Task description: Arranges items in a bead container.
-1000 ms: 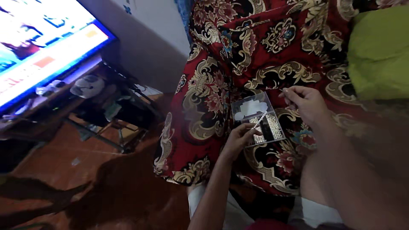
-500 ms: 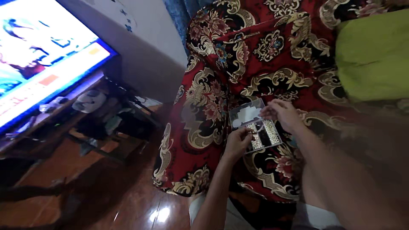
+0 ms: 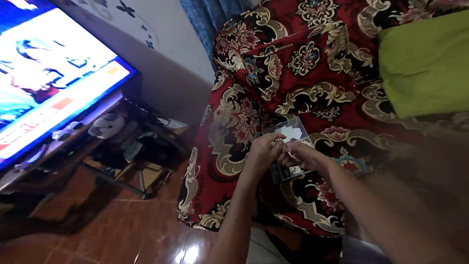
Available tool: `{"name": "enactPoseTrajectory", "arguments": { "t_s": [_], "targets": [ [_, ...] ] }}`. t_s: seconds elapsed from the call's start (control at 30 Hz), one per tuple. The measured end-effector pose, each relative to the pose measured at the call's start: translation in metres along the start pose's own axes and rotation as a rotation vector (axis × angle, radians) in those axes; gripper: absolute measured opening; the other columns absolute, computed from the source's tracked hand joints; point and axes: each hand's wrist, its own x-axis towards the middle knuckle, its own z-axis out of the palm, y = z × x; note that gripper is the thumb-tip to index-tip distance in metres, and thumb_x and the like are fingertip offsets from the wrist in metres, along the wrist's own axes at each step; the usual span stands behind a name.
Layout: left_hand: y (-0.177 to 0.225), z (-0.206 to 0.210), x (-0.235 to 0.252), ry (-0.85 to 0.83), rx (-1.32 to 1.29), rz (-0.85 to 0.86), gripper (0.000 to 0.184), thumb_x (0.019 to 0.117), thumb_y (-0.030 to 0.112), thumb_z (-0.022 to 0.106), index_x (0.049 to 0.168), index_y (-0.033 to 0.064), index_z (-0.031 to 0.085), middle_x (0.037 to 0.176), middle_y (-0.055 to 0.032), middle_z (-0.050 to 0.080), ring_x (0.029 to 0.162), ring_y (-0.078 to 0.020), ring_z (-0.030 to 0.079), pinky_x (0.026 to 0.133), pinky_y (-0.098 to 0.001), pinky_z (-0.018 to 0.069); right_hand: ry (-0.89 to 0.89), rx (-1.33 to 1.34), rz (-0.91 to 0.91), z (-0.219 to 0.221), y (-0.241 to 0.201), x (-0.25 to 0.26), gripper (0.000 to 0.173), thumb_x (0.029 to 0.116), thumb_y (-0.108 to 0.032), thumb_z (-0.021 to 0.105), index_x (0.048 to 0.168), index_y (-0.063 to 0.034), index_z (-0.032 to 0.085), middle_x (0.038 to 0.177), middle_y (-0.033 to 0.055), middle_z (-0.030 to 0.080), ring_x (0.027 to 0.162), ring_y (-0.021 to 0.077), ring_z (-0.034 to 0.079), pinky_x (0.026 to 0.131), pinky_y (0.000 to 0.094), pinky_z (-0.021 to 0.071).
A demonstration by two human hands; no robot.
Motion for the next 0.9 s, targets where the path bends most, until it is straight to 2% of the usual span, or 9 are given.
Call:
{"name": "enactPoseTrajectory", "arguments": {
  "t_s": [0.1, 0.17, 0.33, 0.53, 0.63, 0.67, 0.73, 0.8, 0.9],
  "targets": [
    [-0.007, -0.001, 0.001, 0.025, -0.004, 0.011, 0.021, 0.1013, 0.015, 0.059, 0.113, 0.0049, 0.073, 0.104, -0.0100, 0.073, 0.091, -0.0139, 0.069, 0.086, -0.0319, 0.0557, 0.002, 0.020, 0.001, -0.001, -0.003, 0.001, 0.047, 0.1139, -0.036, 0.029, 0.120, -0.0043, 0.063, 0.085, 0.0034, 0.072, 0.069, 0.0088, 0.067, 0.064, 0.0223, 0.0536],
    [-0.010, -0.001, 0.001, 0.017, 0.005, -0.007, 0.020, 0.1007, 0.016, 0.061, 0.111, 0.0046, 0.073, 0.106, -0.0106, 0.073, 0.094, -0.0158, 0.069, 0.088, -0.0337, 0.0552, -0.034, -0.043, -0.030, -0.005, -0.001, 0.005, 0.055, 0.1130, -0.044, 0.025, 0.116, -0.0061, 0.065, 0.082, 0.0000, 0.071, 0.062, 0.0047, 0.059, 0.058, 0.0198, 0.0468],
    [-0.016, -0.004, 0.005, -0.063, 0.244, -0.058, 0.023, 0.1036, 0.013, 0.057, 0.118, 0.0029, 0.073, 0.114, -0.0173, 0.071, 0.106, -0.0315, 0.069, 0.097, -0.0490, 0.0531, -0.142, -0.148, -0.152, -0.013, 0.004, 0.006, 0.033, 0.1113, -0.030, 0.042, 0.102, -0.0096, 0.065, 0.074, -0.0077, 0.058, 0.052, -0.0009, 0.043, 0.047, 0.0154, 0.0339],
    [-0.045, -0.029, 0.010, -0.050, 0.356, -0.045, 0.023, 0.1051, 0.008, 0.053, 0.118, -0.0005, 0.070, 0.116, -0.0203, 0.069, 0.109, -0.0369, 0.068, 0.097, -0.0553, 0.0530, -0.166, -0.165, -0.121, -0.017, -0.009, -0.001, 0.032, 0.1130, -0.027, 0.034, 0.095, -0.0123, 0.057, 0.069, -0.0079, 0.051, 0.047, -0.0016, 0.034, 0.042, 0.0139, 0.0268],
    [-0.071, -0.050, 0.011, 0.172, 0.025, -0.179, 0.027, 0.1074, 0.010, 0.048, 0.121, -0.0070, 0.063, 0.112, -0.0217, 0.069, 0.099, -0.0300, 0.069, 0.092, -0.0494, 0.0545, -0.177, -0.157, -0.135, -0.026, -0.017, -0.005, 0.033, 0.1129, -0.025, 0.033, 0.094, -0.0123, 0.057, 0.069, -0.0079, 0.051, 0.048, -0.0019, 0.035, 0.043, 0.0137, 0.0262],
    [-0.083, -0.055, 0.010, 0.272, -0.119, -0.259, 0.029, 0.1086, 0.013, 0.045, 0.124, -0.0067, 0.061, 0.108, -0.0183, 0.068, 0.089, -0.0229, 0.066, 0.083, -0.0418, 0.0544, -0.176, -0.154, -0.139, -0.029, -0.019, -0.006, 0.033, 0.1128, -0.024, 0.033, 0.093, -0.0123, 0.057, 0.070, -0.0075, 0.051, 0.048, -0.0019, 0.035, 0.042, 0.0136, 0.0263],
    [-0.102, -0.062, 0.009, 0.488, -0.494, -0.425, 0.025, 0.1102, 0.019, 0.043, 0.122, 0.0028, 0.058, 0.087, -0.0005, 0.056, 0.059, -0.0042, 0.044, 0.055, -0.0212, 0.0404, -0.143, -0.162, -0.145, -0.036, -0.025, -0.009, 0.033, 0.1126, -0.023, 0.033, 0.093, -0.0122, 0.057, 0.071, -0.0067, 0.052, 0.048, -0.0017, 0.036, 0.042, 0.0135, 0.0263],
    [-0.114, -0.071, 0.007, 0.679, -0.925, -0.545, 0.019, 0.1095, 0.019, 0.040, 0.103, 0.0129, 0.057, 0.067, 0.0086, 0.049, 0.047, 0.0017, 0.038, 0.044, -0.0139, 0.0349, -0.111, -0.195, -0.162, -0.045, -0.031, -0.012, 0.032, 0.1124, -0.022, 0.034, 0.093, -0.0120, 0.057, 0.071, -0.0068, 0.053, 0.048, -0.0023, 0.037, 0.042, 0.0130, 0.0264],
    [-0.144, -0.082, -0.003, 0.983, -1.282, -0.672, 0.026, 0.1084, 0.024, 0.041, 0.085, 0.0160, 0.050, 0.056, 0.0079, 0.044, 0.043, -0.0012, 0.042, 0.041, -0.0149, 0.0368, -0.059, -0.234, -0.209, -0.063, -0.042, -0.019, 0.032, 0.1121, -0.021, 0.035, 0.093, -0.0111, 0.058, 0.070, -0.0066, 0.052, 0.048, -0.0023, 0.038, 0.042, 0.0124, 0.0279]
  ]
}}
